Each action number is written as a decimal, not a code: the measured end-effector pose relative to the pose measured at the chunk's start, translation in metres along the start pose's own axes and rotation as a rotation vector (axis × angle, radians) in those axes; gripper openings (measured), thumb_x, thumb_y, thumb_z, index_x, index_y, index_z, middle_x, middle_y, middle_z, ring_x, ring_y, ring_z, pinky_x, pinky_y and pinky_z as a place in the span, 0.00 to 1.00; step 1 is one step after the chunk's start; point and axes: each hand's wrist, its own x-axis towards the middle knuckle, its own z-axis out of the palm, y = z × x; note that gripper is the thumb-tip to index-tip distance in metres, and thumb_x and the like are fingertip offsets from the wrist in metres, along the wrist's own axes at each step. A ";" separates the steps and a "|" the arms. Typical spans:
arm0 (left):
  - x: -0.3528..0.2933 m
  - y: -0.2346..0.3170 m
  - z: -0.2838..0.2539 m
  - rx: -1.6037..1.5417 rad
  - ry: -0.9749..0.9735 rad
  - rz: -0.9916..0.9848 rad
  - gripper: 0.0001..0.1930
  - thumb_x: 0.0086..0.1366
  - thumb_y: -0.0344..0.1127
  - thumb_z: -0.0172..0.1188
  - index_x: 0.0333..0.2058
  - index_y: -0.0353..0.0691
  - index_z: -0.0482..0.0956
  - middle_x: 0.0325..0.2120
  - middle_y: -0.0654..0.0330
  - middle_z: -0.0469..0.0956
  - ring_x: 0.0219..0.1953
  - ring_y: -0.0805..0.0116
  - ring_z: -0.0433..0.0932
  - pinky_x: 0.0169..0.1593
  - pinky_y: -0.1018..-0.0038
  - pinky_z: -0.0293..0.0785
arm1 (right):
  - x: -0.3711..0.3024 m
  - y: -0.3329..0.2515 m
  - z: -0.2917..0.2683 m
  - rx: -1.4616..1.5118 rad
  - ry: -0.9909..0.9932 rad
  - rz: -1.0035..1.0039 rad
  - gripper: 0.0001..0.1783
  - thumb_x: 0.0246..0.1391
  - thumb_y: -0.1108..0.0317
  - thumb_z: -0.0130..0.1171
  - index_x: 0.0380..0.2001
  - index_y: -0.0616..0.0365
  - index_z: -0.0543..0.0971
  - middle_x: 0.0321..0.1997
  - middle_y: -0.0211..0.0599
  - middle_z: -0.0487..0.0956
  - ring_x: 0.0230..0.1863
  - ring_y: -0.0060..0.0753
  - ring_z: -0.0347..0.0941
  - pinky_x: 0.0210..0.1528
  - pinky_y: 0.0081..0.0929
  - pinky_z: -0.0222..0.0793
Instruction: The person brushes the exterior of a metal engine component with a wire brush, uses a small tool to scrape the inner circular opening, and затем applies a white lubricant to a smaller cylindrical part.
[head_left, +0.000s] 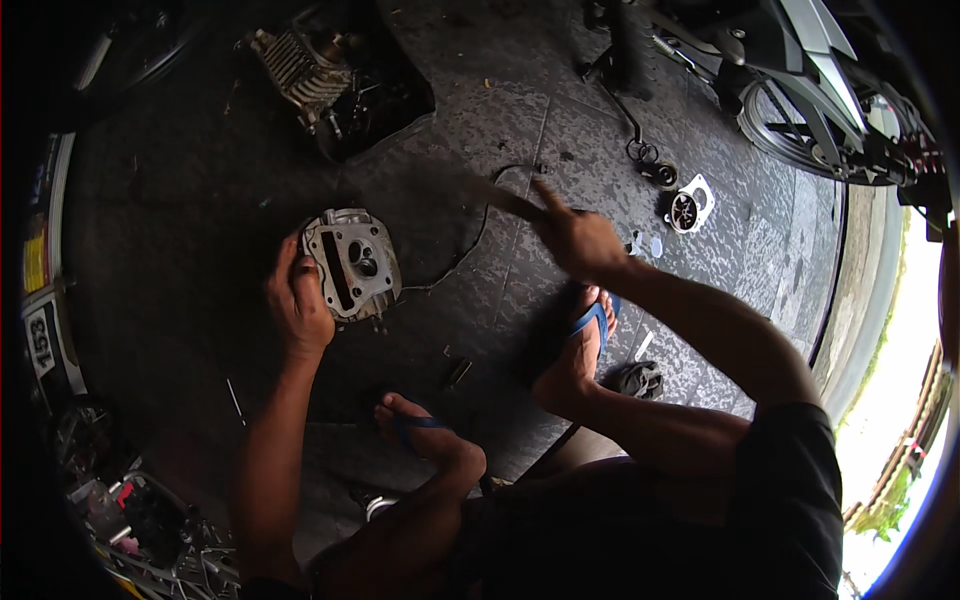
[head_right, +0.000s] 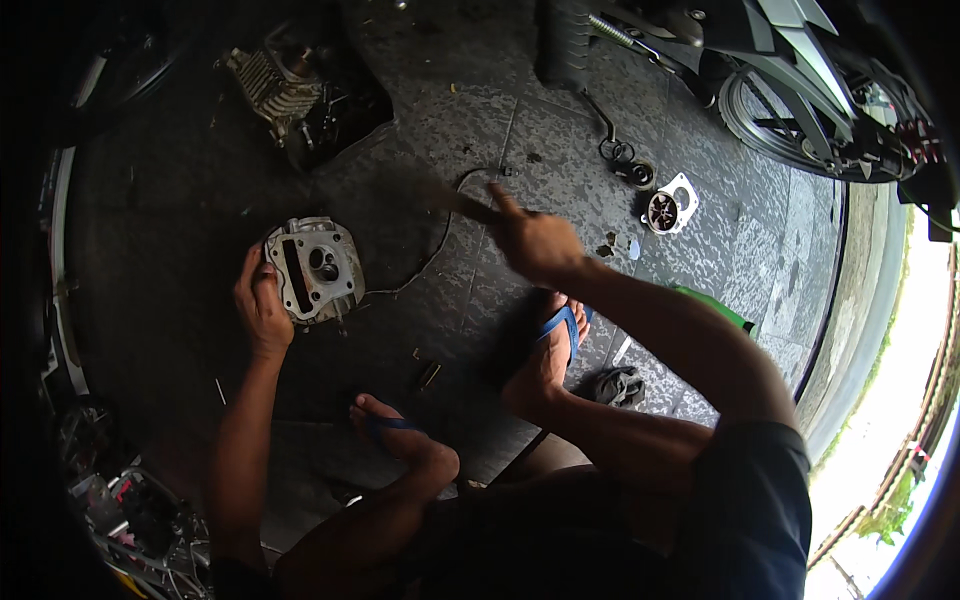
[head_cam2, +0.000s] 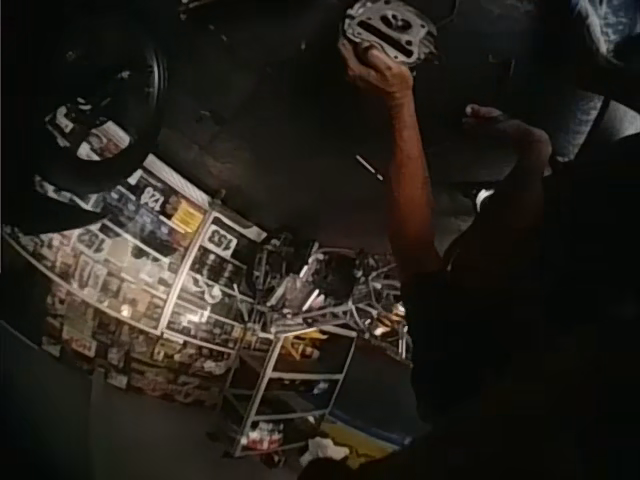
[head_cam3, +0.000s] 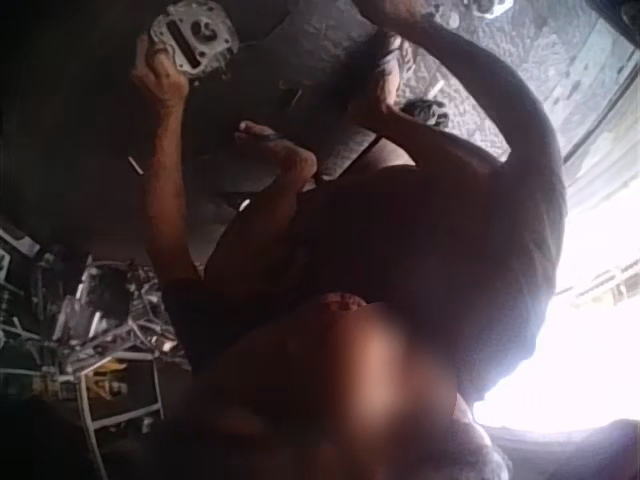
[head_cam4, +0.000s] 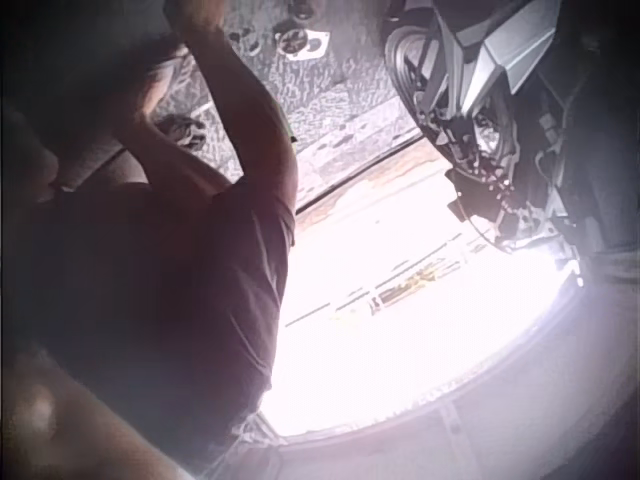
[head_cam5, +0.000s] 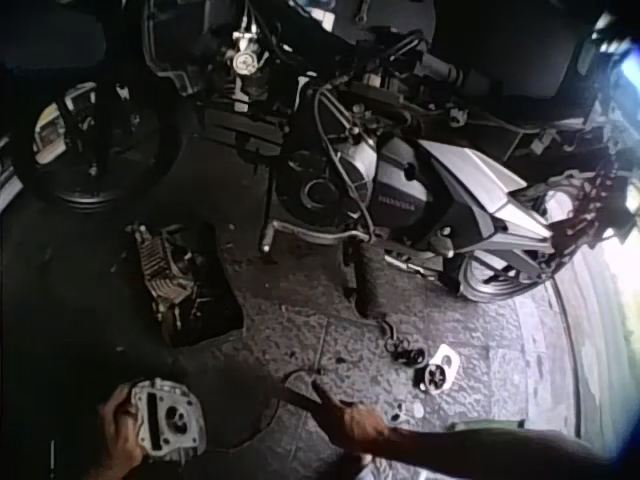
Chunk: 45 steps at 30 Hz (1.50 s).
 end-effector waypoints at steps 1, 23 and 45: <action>0.001 -0.001 0.002 -0.002 0.006 0.007 0.23 0.66 0.37 0.41 0.49 0.25 0.77 0.42 0.41 0.81 0.44 0.46 0.83 0.48 0.62 0.76 | -0.007 0.026 -0.010 -0.068 -0.015 0.032 0.38 0.70 0.44 0.47 0.75 0.46 0.53 0.26 0.46 0.83 0.20 0.43 0.79 0.24 0.44 0.76; 0.004 0.004 0.007 0.139 0.053 -0.104 0.20 0.68 0.36 0.44 0.49 0.31 0.79 0.42 0.41 0.82 0.46 0.40 0.80 0.50 0.60 0.76 | -0.188 0.226 0.212 0.200 0.770 0.797 0.29 0.48 0.57 0.74 0.46 0.67 0.77 0.44 0.57 0.80 0.47 0.60 0.76 0.53 0.49 0.70; -0.179 0.165 -0.009 0.214 -0.259 -0.408 0.11 0.68 0.35 0.60 0.41 0.33 0.81 0.34 0.50 0.83 0.37 0.60 0.83 0.40 0.67 0.77 | -0.160 0.140 0.118 1.088 0.484 0.216 0.11 0.61 0.66 0.52 0.34 0.63 0.77 0.26 0.39 0.78 0.20 0.33 0.72 0.25 0.36 0.69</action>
